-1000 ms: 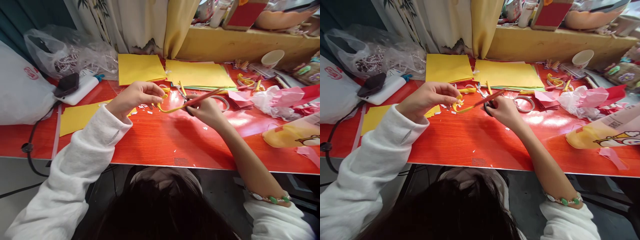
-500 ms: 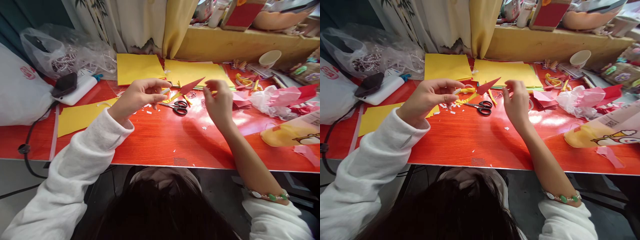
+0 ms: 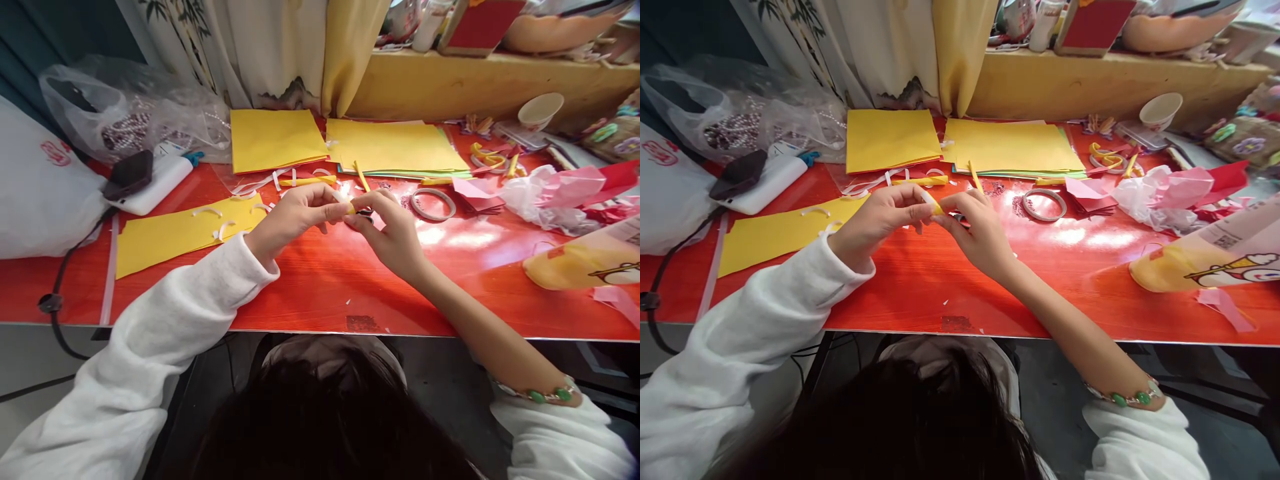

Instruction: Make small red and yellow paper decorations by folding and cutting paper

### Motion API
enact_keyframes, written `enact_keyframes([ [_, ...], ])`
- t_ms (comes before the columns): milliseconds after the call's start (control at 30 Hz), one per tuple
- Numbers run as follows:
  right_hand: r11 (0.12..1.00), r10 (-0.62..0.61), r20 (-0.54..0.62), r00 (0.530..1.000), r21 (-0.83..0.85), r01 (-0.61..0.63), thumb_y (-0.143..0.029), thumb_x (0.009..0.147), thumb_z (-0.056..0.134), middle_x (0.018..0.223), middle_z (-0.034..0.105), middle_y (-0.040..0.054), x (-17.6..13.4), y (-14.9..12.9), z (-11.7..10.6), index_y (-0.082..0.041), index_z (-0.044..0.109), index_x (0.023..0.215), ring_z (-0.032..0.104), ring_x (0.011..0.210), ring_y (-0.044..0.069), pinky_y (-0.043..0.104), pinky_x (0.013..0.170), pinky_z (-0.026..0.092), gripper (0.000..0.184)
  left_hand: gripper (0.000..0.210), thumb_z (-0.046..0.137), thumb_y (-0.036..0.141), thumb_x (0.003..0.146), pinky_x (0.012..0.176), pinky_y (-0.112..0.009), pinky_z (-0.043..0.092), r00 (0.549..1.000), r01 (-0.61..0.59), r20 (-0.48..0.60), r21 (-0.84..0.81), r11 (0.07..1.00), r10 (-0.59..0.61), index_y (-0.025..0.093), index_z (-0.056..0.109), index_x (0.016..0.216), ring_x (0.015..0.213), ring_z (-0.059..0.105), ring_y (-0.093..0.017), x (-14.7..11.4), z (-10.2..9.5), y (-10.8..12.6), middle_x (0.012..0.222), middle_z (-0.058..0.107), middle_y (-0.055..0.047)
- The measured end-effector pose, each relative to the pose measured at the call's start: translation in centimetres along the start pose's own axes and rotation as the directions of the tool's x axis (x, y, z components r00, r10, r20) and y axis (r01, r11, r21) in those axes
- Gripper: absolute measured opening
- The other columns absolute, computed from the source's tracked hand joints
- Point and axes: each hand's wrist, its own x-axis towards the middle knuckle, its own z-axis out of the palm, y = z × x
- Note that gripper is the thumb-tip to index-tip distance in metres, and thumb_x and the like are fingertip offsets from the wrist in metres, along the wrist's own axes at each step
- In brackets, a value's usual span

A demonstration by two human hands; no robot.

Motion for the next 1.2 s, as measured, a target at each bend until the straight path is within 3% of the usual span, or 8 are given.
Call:
enact_keyframes([
  [100, 0.987, 0.072, 0.006, 0.997, 0.143, -0.072, -0.027, 0.088, 0.056, 0.083, 0.061, 0.0020, 0.2, -0.6, -0.8, -0.022, 0.057, 0.084, 0.056, 0.080, 0.017, 0.031, 0.071, 0.046, 0.006, 0.030, 0.057, 0.046, 0.084, 0.064, -0.024, 0.047, 0.988, -0.101, -0.103, 0.159, 0.982, 0.119, 0.016, 0.060, 0.085, 0.072, 0.058, -0.011, -0.4, -0.1, 0.5, 0.079, 0.060, -0.003],
  [167, 0.974, 0.119, 0.016, 0.993, 0.194, -0.120, -0.029, 0.088, 0.057, 0.084, 0.062, 0.0019, 0.2, -0.8, -1.1, -0.022, 0.059, 0.085, 0.057, 0.081, 0.016, 0.031, 0.072, 0.046, 0.008, 0.024, 0.056, 0.040, 0.087, 0.073, -0.026, 0.048, 0.937, -0.227, -0.170, 0.368, 0.902, 0.306, 0.018, 0.062, 0.095, 0.079, 0.058, -0.011, -0.7, -0.2, 0.7, 0.089, 0.060, -0.004],
  [300, 0.950, 0.105, 0.009, 0.994, 0.296, -0.103, -0.035, 0.088, 0.058, 0.085, 0.063, 0.0007, 0.3, -0.8, -1.4, -0.023, 0.064, 0.088, 0.058, 0.080, 0.015, 0.031, 0.071, 0.046, 0.014, 0.013, 0.054, 0.028, 0.089, 0.077, -0.027, 0.050, 0.713, -0.508, -0.012, 0.680, 0.529, 0.701, 0.023, 0.063, 0.097, 0.084, 0.058, -0.012, -0.7, -0.5, 0.2, 0.091, 0.058, -0.003],
  [367, 0.940, 0.064, -0.010, 0.998, 0.337, -0.057, -0.035, 0.087, 0.059, 0.083, 0.063, -0.0005, 0.2, -0.7, -1.5, -0.024, 0.066, 0.088, 0.057, 0.077, 0.014, 0.030, 0.068, 0.045, 0.013, 0.011, 0.054, 0.024, 0.089, 0.073, -0.026, 0.052, 0.592, -0.588, 0.076, 0.722, 0.365, 0.803, 0.023, 0.063, 0.096, 0.082, 0.059, -0.012, -0.5, -0.6, -0.2, 0.086, 0.059, -0.002],
  [400, 0.937, 0.055, -0.016, 0.998, 0.348, -0.046, -0.035, 0.086, 0.060, 0.081, 0.063, -0.0010, 0.2, -0.6, -1.5, -0.024, 0.067, 0.087, 0.057, 0.075, 0.013, 0.029, 0.066, 0.044, 0.012, 0.011, 0.054, 0.022, 0.089, 0.072, -0.026, 0.053, 0.562, -0.596, 0.096, 0.736, 0.321, 0.822, 0.023, 0.062, 0.097, 0.083, 0.060, -0.012, -0.4, -0.6, -0.4, 0.086, 0.060, -0.002],
  [567, 0.927, 0.078, -0.023, 0.997, 0.370, -0.064, -0.035, 0.085, 0.062, 0.074, 0.061, -0.0014, 0.1, -0.8, -1.4, -0.023, 0.068, 0.082, 0.053, 0.068, 0.011, 0.027, 0.061, 0.041, 0.014, 0.013, 0.051, 0.023, 0.090, 0.075, -0.028, 0.053, 0.569, -0.583, 0.137, 0.763, 0.280, 0.811, 0.024, 0.061, 0.100, 0.084, 0.061, -0.013, -0.6, -0.4, -1.0, 0.087, 0.063, -0.001],
  [733, 0.937, 0.073, -0.024, 0.997, 0.343, -0.061, -0.033, 0.085, 0.061, 0.071, 0.062, -0.0012, 0.1, -1.0, -1.3, -0.020, 0.067, 0.078, 0.051, 0.066, 0.011, 0.028, 0.062, 0.041, 0.016, 0.016, 0.052, 0.020, 0.089, 0.071, -0.028, 0.054, 0.530, -0.594, 0.185, 0.777, 0.207, 0.828, 0.023, 0.061, 0.102, 0.083, 0.061, -0.013, -0.6, -0.5, -1.0, 0.085, 0.064, -0.002],
  [1200, 0.974, 0.026, -0.075, 0.997, 0.226, -0.008, -0.036, 0.086, 0.060, 0.067, 0.055, -0.0004, 0.1, -1.3, -1.4, -0.023, 0.070, 0.084, 0.047, 0.063, 0.012, 0.030, 0.057, 0.037, 0.016, 0.015, 0.050, 0.020, 0.090, 0.072, -0.031, 0.053, 0.532, -0.565, 0.142, 0.794, 0.225, 0.835, 0.024, 0.060, 0.101, 0.080, 0.062, -0.014, -0.7, -0.2, -1.3, 0.083, 0.062, -0.002],
])
